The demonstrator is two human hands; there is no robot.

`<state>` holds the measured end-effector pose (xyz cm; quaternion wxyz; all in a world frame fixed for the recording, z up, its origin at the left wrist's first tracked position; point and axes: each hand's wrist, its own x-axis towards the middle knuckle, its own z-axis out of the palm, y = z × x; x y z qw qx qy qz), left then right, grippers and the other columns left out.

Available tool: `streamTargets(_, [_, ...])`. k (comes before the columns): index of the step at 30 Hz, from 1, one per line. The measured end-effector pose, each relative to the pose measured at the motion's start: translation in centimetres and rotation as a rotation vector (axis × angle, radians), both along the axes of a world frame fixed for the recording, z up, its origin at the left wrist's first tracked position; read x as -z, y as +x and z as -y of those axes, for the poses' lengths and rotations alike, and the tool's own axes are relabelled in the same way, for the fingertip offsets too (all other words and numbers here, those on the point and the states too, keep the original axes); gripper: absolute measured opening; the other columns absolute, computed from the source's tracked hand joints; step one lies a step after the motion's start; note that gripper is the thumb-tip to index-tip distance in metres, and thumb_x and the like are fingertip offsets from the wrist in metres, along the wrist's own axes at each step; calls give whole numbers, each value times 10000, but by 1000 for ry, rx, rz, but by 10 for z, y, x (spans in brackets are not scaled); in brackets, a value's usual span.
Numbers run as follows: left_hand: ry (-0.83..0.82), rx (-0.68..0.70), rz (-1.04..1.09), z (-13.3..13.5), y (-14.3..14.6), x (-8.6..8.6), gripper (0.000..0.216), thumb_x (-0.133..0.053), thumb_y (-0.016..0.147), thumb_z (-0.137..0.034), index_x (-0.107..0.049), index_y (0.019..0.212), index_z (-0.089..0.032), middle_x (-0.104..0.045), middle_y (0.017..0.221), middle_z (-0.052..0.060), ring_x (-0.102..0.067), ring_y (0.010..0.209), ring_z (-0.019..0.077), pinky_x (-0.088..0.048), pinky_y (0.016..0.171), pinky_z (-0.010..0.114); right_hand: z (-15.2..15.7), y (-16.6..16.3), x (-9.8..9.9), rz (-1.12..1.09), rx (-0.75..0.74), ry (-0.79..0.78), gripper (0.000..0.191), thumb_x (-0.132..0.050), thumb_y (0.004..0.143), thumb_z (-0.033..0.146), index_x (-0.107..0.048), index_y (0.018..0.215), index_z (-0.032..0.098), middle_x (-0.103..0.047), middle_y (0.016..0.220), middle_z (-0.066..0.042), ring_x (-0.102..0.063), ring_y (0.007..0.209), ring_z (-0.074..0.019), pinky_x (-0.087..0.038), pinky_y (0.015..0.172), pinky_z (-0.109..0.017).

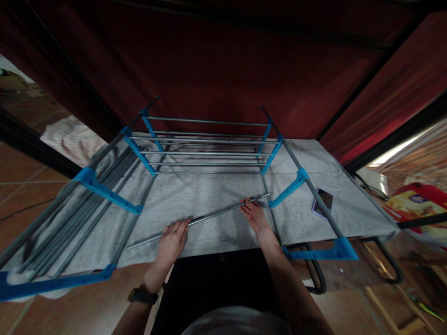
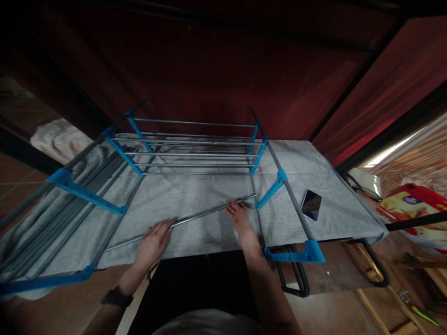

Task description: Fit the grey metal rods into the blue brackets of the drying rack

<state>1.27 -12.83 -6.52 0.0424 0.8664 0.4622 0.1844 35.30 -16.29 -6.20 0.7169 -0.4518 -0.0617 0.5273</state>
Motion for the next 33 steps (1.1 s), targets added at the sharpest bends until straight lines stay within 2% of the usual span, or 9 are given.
streamTargets(4, [-17,-18,32,2,9,-1,304,-428,1057,-334,-670,1202,-222,-776,1117,93,-722,994,264,-510,891,392,-7,-8,1,-5,-28,-5,124,-761,771,195,-652,769,254,-769,815,-4,-757,824,-185,-639,823,-362])
streamTargets(8, [-19,-31,-8,-2,15,-4,306,-407,1054,-315,-692,1117,-224,-765,1022,92,-708,914,264,-510,879,402,-11,-8,4,-6,-26,-7,132,-785,766,206,-663,786,252,-773,817,-7,-759,808,-180,-645,775,-338])
streamTargets(13, [40,-7,-41,-19,16,-5,329,-428,1041,-286,-716,1190,-230,-752,1026,107,-683,906,276,-499,886,430,-15,-5,9,-11,19,-36,164,-818,742,204,-662,751,252,-778,816,-18,-769,813,-198,-658,754,-344])
streamTargets(18, [65,0,-39,-39,17,1,351,-419,1031,-189,-708,1226,-228,-753,1086,98,-685,998,283,-491,941,450,-14,0,22,40,6,-14,161,-855,727,270,-705,784,257,-797,865,-35,-784,878,-230,-664,829,-393])
streamTargets(22, [-29,23,-83,-49,23,1,417,-399,996,-98,-687,1269,-228,-742,1145,97,-678,1080,271,-485,1020,461,-12,10,35,61,-15,-39,185,-867,701,317,-755,835,260,-808,946,-59,-785,949,-248,-657,903,-408])
streamTargets(27, [-138,-35,-38,-50,25,-7,492,-367,963,-59,-668,1306,-243,-727,1186,100,-656,1137,257,-464,1083,450,-12,21,48,105,-46,-82,208,-882,670,368,-774,829,288,-805,961,-48,-783,920,-220,-666,889,-355])
streamTargets(30, [-128,-71,-23,-46,18,-17,456,-379,963,-58,-670,1269,-231,-719,1169,101,-645,1125,262,-460,1080,475,-11,27,53,151,-70,-93,191,-866,677,378,-773,829,308,-796,927,-33,-781,897,-223,-667,915,-381])
streamTargets(33, [-104,-82,-47,-40,13,-30,389,-410,968,-52,-677,1200,-213,-707,1091,90,-634,1073,254,-462,1046,450,-12,33,56,197,-89,-89,170,-825,700,402,-765,836,319,-791,956,-38,-777,959,-248,-648,982,-442])
